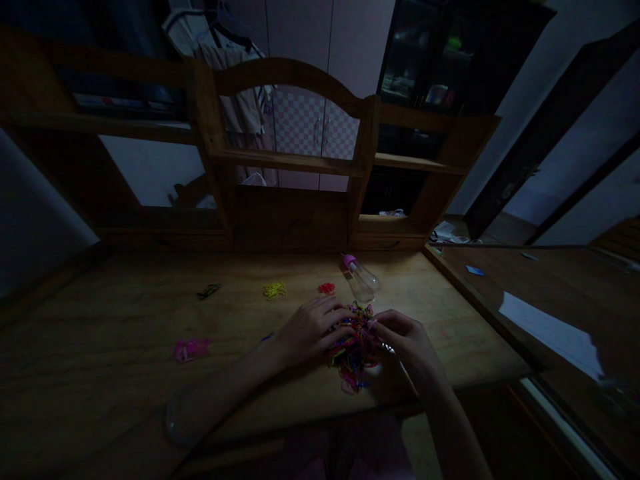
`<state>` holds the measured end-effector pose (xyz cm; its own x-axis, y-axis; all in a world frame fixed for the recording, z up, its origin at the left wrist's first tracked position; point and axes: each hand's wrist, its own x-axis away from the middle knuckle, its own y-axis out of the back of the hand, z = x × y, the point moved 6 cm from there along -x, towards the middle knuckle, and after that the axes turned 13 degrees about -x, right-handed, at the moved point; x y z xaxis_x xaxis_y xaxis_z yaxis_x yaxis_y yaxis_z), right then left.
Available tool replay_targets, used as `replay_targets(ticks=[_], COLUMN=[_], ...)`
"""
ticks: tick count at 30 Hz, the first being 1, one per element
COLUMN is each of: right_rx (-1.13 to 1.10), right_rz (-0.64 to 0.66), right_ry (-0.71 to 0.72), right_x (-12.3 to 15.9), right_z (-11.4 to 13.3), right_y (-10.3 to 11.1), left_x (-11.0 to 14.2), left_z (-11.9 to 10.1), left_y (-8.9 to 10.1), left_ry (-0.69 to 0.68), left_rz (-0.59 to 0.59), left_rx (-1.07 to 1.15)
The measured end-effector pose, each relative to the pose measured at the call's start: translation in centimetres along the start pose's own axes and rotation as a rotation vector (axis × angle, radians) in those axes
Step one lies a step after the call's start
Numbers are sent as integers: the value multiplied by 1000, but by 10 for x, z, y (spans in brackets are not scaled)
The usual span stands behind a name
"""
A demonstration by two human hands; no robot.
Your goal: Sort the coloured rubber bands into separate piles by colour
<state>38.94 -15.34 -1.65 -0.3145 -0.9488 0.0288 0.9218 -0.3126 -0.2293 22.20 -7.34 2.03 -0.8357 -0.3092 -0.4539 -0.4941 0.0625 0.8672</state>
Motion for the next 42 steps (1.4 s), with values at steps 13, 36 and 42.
replay_targets(ticks=[13,36,42], right_rx=[13,-336,-169], right_rz=[17,-58,109], right_ry=[-64,-116,-20], right_x=[-5,-6,-49], right_z=[1,-5,33], right_y=[-19,6,-32], left_x=[2,2,4], left_z=[-2,3,3], left_y=[-7,-14,-7], left_ry=[-81,-83,-4], left_rz=[-49,28,-23], left_rx=[45,-67,-145])
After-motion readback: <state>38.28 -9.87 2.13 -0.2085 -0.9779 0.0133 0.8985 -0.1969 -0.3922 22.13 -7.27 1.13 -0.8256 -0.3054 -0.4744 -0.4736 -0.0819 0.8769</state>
